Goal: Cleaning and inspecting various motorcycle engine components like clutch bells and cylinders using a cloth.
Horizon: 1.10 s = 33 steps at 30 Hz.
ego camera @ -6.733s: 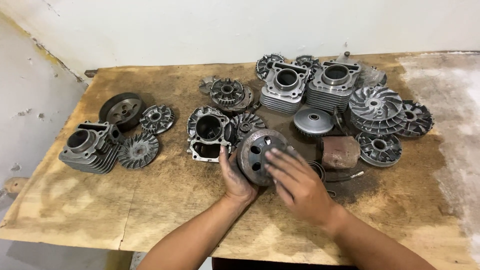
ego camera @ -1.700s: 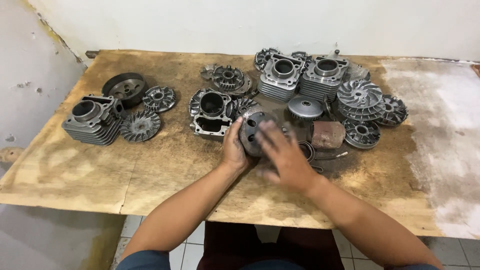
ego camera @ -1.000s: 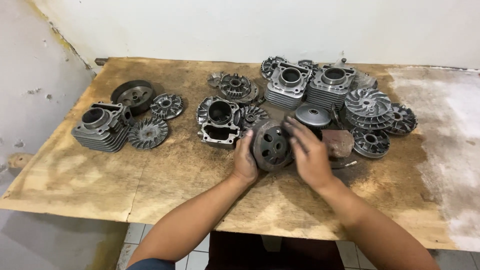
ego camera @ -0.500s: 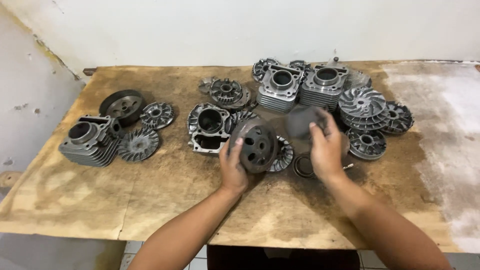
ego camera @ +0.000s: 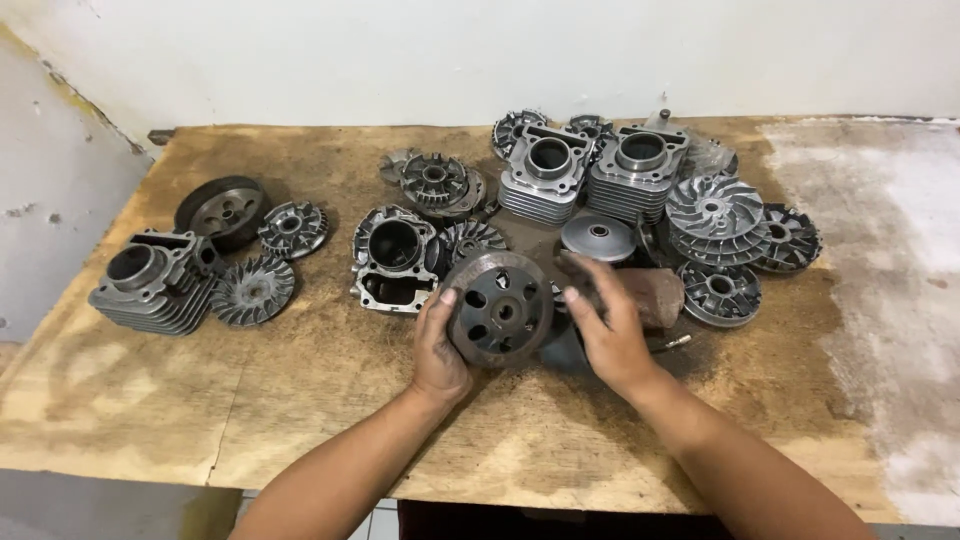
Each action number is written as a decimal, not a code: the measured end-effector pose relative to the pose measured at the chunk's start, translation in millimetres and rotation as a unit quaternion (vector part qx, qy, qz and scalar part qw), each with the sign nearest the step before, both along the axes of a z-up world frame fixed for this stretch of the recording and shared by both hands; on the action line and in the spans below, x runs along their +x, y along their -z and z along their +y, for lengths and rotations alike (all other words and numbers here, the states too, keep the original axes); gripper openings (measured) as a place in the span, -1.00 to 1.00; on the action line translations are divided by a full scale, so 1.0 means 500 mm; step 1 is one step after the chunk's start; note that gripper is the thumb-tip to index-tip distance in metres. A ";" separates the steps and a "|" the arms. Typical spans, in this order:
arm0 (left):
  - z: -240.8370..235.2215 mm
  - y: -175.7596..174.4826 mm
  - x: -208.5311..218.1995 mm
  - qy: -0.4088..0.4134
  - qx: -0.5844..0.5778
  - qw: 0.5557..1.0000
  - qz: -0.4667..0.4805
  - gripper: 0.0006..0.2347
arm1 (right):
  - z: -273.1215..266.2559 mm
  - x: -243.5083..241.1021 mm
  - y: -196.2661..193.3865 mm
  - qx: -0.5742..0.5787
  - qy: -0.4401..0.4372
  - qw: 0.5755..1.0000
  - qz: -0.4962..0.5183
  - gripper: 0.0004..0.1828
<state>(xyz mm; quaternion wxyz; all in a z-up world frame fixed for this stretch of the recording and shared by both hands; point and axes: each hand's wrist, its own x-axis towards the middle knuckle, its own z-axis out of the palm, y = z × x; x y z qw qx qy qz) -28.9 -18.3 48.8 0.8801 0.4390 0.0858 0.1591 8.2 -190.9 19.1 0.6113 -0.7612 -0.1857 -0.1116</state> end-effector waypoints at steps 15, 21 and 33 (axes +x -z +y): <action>0.021 0.046 0.025 0.169 0.188 0.949 -0.186 -0.15 | -0.024 0.002 0.035 -0.051 -0.109 0.949 -0.290 -0.71; 0.003 0.110 0.044 0.125 0.280 0.894 -0.328 0.20 | -0.049 0.041 0.072 -0.132 -0.013 0.849 -0.511 -0.73; 0.034 0.129 0.042 0.068 0.291 0.900 -0.319 0.20 | -0.001 0.012 -0.058 -0.066 -0.093 0.957 -0.269 -0.03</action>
